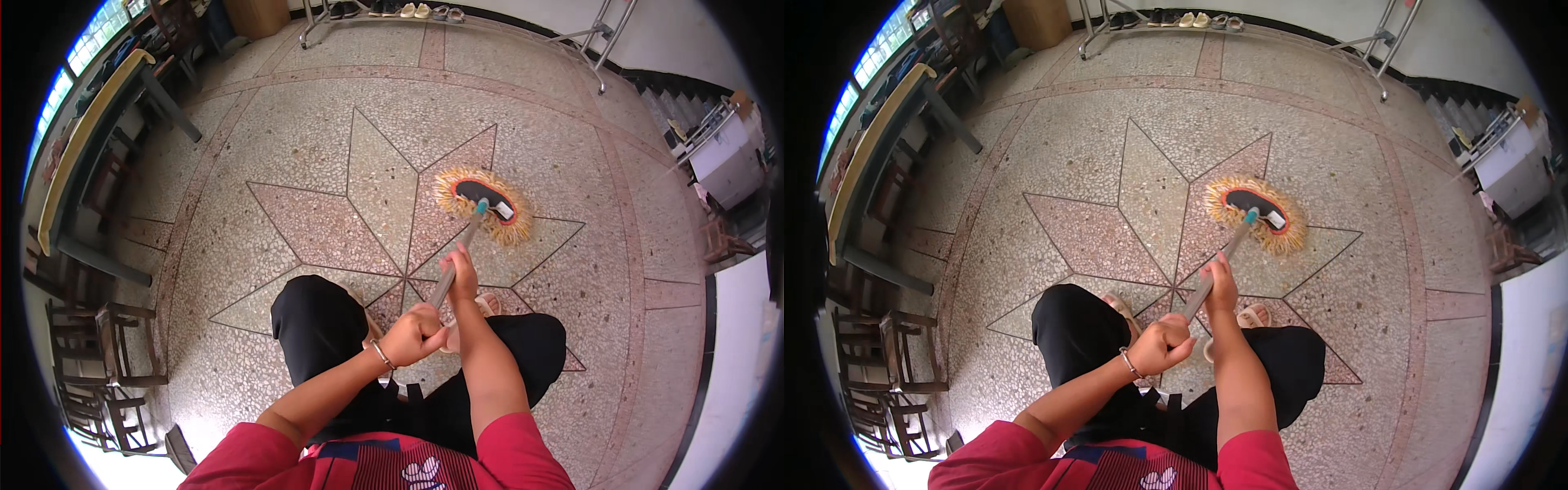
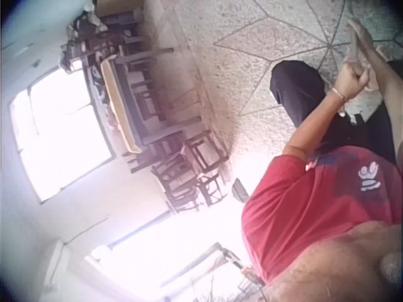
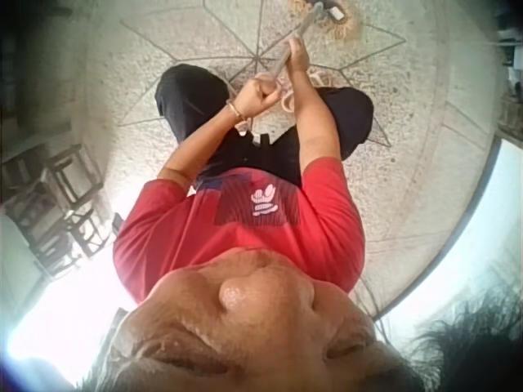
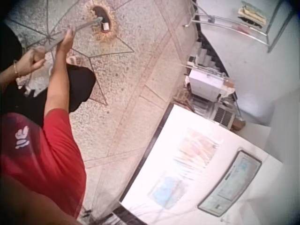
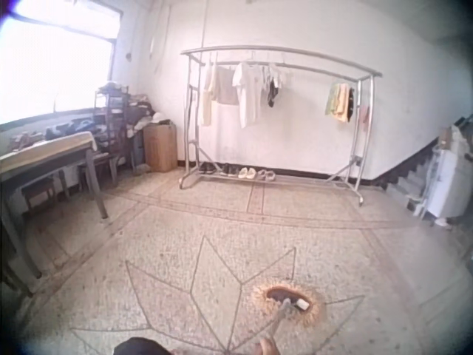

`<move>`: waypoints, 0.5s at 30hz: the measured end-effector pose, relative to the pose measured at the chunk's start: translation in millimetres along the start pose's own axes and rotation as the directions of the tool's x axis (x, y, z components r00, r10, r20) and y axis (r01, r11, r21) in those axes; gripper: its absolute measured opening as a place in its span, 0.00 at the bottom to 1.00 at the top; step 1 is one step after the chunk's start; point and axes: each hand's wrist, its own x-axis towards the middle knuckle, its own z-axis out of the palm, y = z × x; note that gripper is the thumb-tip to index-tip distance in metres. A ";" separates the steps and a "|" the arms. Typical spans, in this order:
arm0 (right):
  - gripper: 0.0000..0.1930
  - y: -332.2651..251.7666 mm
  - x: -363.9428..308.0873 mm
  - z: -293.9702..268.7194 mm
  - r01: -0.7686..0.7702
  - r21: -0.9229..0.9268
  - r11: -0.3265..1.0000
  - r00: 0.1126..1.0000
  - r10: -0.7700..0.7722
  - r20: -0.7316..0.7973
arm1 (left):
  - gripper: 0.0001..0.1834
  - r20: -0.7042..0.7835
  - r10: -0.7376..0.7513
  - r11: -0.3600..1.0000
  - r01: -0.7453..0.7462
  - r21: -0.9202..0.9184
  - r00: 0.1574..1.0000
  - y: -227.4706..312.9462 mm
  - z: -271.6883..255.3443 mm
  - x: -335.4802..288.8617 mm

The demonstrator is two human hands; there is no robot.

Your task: Mopping a patterned stone floor while seated.

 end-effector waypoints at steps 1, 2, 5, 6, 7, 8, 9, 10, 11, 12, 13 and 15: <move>0.08 -6.4 4.7 10.0 0.011 0.065 0.998 0.995 -0.018 0.103 | 0.19 -0.078 -0.010 0.999 0.013 0.035 0.997 5.0 0.1 -1.7; 0.08 -16.2 7.4 22.1 0.019 0.136 0.991 0.976 -0.048 0.210 | 0.19 -0.084 -0.017 0.999 0.021 0.044 0.996 7.1 0.0 -6.9; 0.08 -48.6 10.7 53.2 0.109 0.137 0.985 0.866 -0.162 0.472 | 0.18 -0.280 -0.038 0.955 0.117 0.272 0.959 9.1 -2.1 -23.3; 0.07 -59.2 8.5 62.3 0.150 0.160 0.976 0.823 -0.213 0.526 | 0.18 -0.286 -0.042 0.953 0.124 0.276 0.957 12.2 -3.8 -27.2; 0.06 -69.7 6.1 70.8 0.190 0.186 0.964 0.774 -0.263 0.575 | 0.18 -0.307 -0.059 0.927 0.166 0.336 0.950 15.9 -5.2 -30.4; 0.06 -78.0 4.0 80.3 0.194 0.189 0.963 0.772 -0.269 0.575 | 0.18 -0.326 -0.069 0.897 0.201 0.392 0.943 17.3 -6.6 -32.2; 0.05 -83.9 1.6 88.9 0.241 0.249 0.938 0.723 -0.345 0.599 | 0.18 -0.345 -0.082 0.891 0.224 0.396 0.935 16.3 -6.8 -33.0; 0.05 -87.5 2.7 95.8 0.284 0.308 0.908 0.668 -0.418 0.616 | 0.18 -0.346 -0.078 0.891 0.221 0.397 0.935 15.5 -9.6 -29.8; 0.05 -95.5 5.4 98.5 0.285 0.313 0.906 0.662 -0.422 0.619 | 0.17 -0.379 -0.085 0.884 0.245 0.398 0.922 17.4 -12.7 -27.8; 0.05 -102.4 8.8 100.0 0.290 0.288 0.912 0.632 -0.409 0.658 | 0.17 -0.411 -0.091 0.877 0.268 0.398 0.907 17.9 -15.6 -25.8; 0.06 -108.1 14.1 100.8 0.297 0.263 0.918 0.601 -0.393 0.696 | 0.17 -0.412 -0.088 0.872 0.269 0.408 0.907 15.8 -20.4 -22.2; 0.06 -106.7 28.8 101.7 0.306 0.257 0.917 0.600 -0.395 0.695 | 0.17 -0.405 -0.101 0.877 0.273 0.395 0.909 15.2 -25.7 -9.5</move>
